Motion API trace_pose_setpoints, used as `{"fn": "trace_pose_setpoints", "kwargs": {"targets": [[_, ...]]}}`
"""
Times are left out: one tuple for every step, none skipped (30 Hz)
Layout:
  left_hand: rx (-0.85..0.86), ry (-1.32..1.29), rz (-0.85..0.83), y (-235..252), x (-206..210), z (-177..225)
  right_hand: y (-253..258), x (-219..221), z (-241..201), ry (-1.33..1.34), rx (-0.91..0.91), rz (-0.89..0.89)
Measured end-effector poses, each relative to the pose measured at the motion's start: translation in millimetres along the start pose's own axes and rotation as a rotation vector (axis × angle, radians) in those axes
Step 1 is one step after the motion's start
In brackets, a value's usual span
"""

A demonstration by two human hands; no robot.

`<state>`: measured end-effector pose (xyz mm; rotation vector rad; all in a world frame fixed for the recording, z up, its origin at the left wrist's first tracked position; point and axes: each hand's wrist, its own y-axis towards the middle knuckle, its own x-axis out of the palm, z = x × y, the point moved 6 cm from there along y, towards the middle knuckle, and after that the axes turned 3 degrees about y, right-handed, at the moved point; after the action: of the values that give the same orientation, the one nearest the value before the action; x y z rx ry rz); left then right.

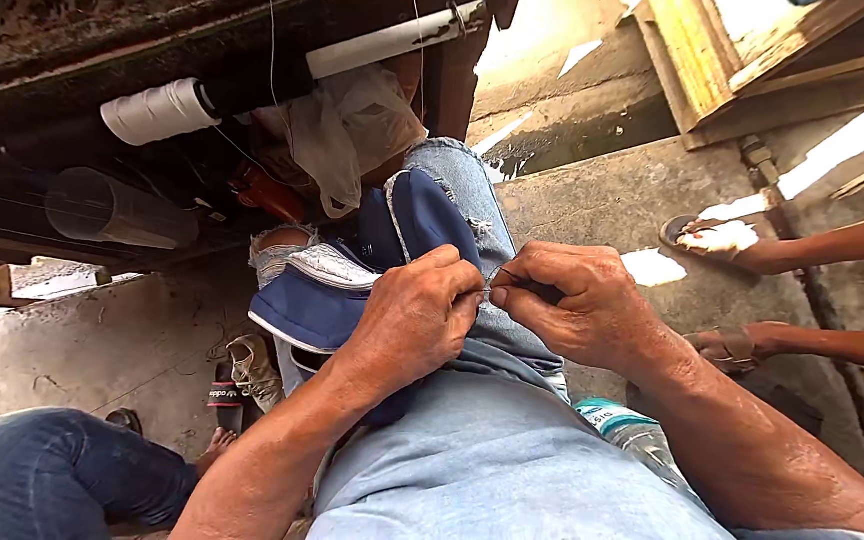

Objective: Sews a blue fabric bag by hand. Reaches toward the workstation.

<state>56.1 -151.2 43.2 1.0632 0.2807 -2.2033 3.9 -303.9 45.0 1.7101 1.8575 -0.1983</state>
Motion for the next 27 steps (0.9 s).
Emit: {"fn": "trace_pose_setpoints", "kwargs": {"targets": [[-0.041, -0.067, 0.014, -1.2, -2.0, -3.6, -1.8, -1.1, 2.9, -0.031, 0.023, -0.036], [-0.088, -0.156, 0.024, -2.2, -4.8, -7.9, -4.6, -1.9, 7.5, -0.087, 0.068, -0.098], [-0.133, -0.266, 0.033, -3.8, -7.5, -12.4, -8.9, -1.7, 12.6, -0.142, 0.113, -0.175], [-0.167, -0.383, 0.048, -5.7, -9.9, -16.5, -14.1, -0.5, 17.0, -0.176, 0.143, -0.247], [-0.190, -0.495, 0.066, -7.5, -12.2, -20.2, -18.6, 0.7, 19.6, -0.169, 0.154, -0.302], [-0.198, -0.582, 0.087, -9.5, -14.7, -23.1, -20.9, 1.4, 18.7, -0.108, 0.143, -0.318], [-0.195, -0.635, 0.110, -12.0, -17.5, -24.7, -21.0, 1.2, 15.2, 0.003, 0.117, -0.304], [-0.181, -0.637, 0.132, -14.3, -21.0, -24.7, -18.9, 0.6, 9.9, 0.151, 0.079, -0.267], [-0.164, -0.602, 0.151, -16.4, -24.5, -23.1, -15.4, 0.1, 5.6, 0.316, 0.048, -0.221], [-0.148, -0.557, 0.169, -18.8, -27.5, -20.1, -11.8, 0.3, 3.2, 0.486, 0.036, -0.190], [-0.135, -0.514, 0.188, -21.5, -30.1, -16.4, -8.5, 2.8, 2.3, 0.659, 0.040, -0.180], [-0.123, -0.481, 0.208, -24.0, -32.5, -12.8, -5.5, 7.0, 2.1, 0.818, 0.058, -0.193], [-0.108, -0.450, 0.230, -26.5, -34.9, -9.7, -3.6, 11.5, 1.5, 0.940, 0.085, -0.216], [-0.093, -0.423, 0.247, -29.1, -37.1, -7.3, -2.6, 15.1, 1.3, 1.012, 0.130, -0.228], [-0.079, -0.399, 0.261, -31.5, -39.1, -5.5, -2.2, 17.3, 1.3, 1.047, 0.186, -0.223], [-0.064, -0.376, 0.272, -33.2, -40.9, -4.1, -1.9, 18.7, 0.2, 1.071, 0.245, -0.213], [-0.050, -0.355, 0.282, -34.3, -42.0, -2.8, -1.1, 19.4, -1.0, 1.069, 0.297, -0.197], [-0.037, -0.343, 0.286, -35.0, -42.3, -1.6, -0.1, 19.6, -1.8, 1.046, 0.340, -0.180], [-0.025, -0.337, 0.290, -35.1, -42.5, -0.3, 0.8, 20.4, -2.2, 1.024, 0.373, -0.167], [-0.010, -0.329, 0.291, -34.8, -42.4, 1.2, 1.4, 22.2, -1.8, 1.012, 0.399, -0.166], [0.007, -0.316, 0.290, -34.1, -42.1, 3.0, 1.2, 25.4, -0.6, 1.010, 0.432, -0.178], [0.022, -0.297, 0.288, -33.3, -41.7, 4.9, 0.4, 29.7, 0.4, 1.014, 0.472, -0.194], [0.041, -0.277, 0.288, -32.2, -41.7, 6.9, -0.3, 34.1, 0.8, 1.009, 0.509, -0.213], [0.058, -0.256, 0.287, -31.3, -41.9, 8.8, -0.8, 38.3, 0.8, 0.979, 0.540, -0.227], [0.073, -0.232, 0.283, -30.8, -42.1, 10.5, -1.2, 41.8, 0.6, 0.945, 0.560, -0.229], [0.085, -0.204, 0.272, -31.0, -42.6, 11.7, -0.9, 43.7, 0.3, 0.898, 0.565, -0.216], [0.092, -0.182, 0.260, -32.5, -43.9, 12.3, 0.0, 43.8, -0.2, 0.837, 0.551, -0.199]]}}
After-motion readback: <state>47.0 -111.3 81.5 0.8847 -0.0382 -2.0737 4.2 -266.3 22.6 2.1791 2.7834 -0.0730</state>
